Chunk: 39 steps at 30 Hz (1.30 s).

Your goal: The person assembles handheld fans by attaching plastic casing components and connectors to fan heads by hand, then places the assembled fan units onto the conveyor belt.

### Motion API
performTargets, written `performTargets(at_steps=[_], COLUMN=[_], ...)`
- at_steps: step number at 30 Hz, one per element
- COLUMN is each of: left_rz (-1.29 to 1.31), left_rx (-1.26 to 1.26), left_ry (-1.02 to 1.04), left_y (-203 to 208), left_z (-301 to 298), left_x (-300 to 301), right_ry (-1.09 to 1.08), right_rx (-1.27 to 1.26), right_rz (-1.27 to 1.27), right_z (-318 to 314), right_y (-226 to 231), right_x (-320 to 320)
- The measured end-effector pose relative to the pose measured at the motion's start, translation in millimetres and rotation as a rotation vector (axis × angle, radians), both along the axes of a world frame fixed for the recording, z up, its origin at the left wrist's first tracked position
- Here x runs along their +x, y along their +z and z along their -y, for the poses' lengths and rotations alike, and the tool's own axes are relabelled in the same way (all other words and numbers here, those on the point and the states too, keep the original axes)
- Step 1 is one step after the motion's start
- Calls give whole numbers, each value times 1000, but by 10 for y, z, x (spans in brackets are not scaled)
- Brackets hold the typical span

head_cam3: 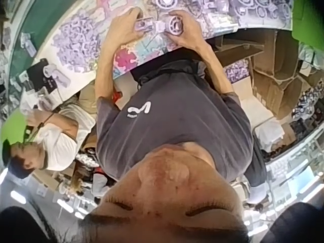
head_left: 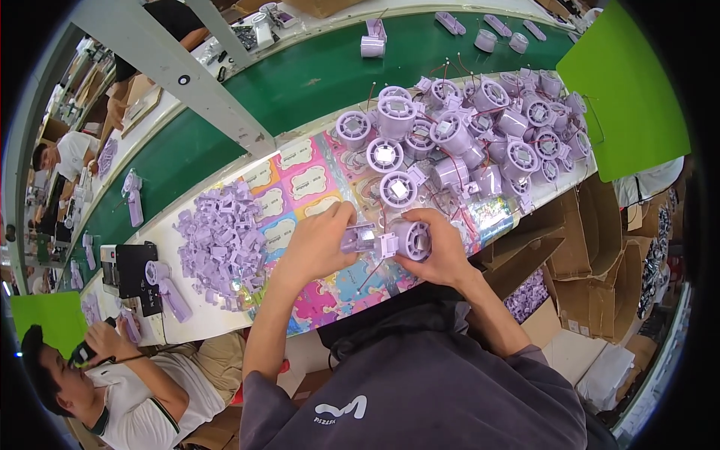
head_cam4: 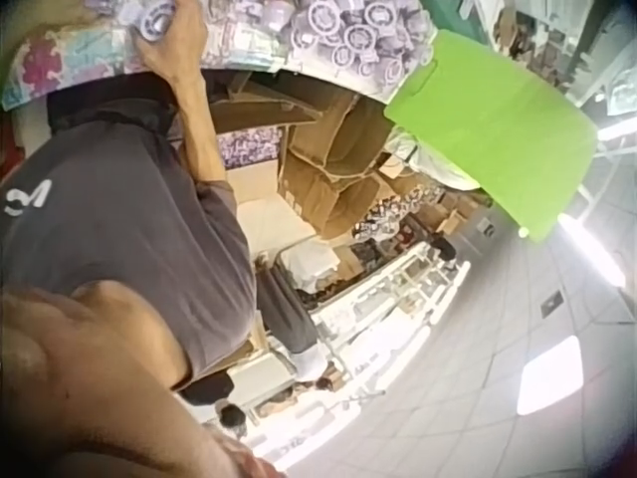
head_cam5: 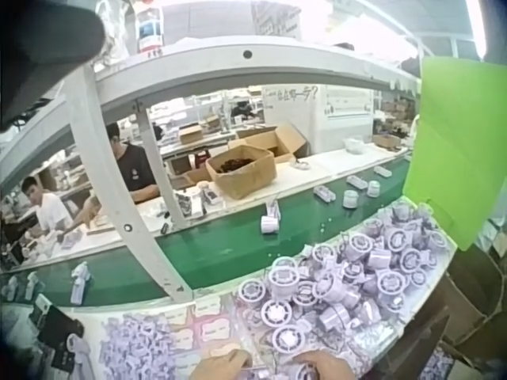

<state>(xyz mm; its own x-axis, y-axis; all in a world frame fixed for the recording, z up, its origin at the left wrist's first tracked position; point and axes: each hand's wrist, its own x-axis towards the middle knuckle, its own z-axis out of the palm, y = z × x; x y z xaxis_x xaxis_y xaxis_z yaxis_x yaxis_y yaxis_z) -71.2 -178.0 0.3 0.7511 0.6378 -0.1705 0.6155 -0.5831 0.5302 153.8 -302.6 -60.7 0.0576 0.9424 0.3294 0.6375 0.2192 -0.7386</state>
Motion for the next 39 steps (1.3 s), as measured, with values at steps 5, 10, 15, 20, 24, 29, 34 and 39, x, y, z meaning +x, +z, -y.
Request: performTargets(at_steps=[5, 10, 15, 20, 24, 29, 34, 39], left_rz=[181, 184, 237, 318, 332, 498, 627, 865], left_rx=[-70, -304, -392, -496, -533, -610, -691, -317], left_ry=[-24, -19, -56, -40, 29, 114, 166, 572], left_y=[-91, -49, 47, 82, 105, 32, 65, -241], left_z=[31, 10, 19, 44, 81, 173, -11, -997], left_x=[-57, -53, -45, -65, -44, -78, -34, 131], right_ry=[57, 96, 126, 130, 140, 178, 29, -133], right_rx=[87, 67, 76, 64, 83, 86, 210, 294], right_rz=[100, 229, 327, 355, 343, 330, 329, 126], right_z=[-83, -74, -35, -42, -87, -112, -194, -92], right_y=[234, 393, 557, 691, 771, 852, 841, 370], right_x=[-24, -32, -57, -99, -99, -63, -102, -144])
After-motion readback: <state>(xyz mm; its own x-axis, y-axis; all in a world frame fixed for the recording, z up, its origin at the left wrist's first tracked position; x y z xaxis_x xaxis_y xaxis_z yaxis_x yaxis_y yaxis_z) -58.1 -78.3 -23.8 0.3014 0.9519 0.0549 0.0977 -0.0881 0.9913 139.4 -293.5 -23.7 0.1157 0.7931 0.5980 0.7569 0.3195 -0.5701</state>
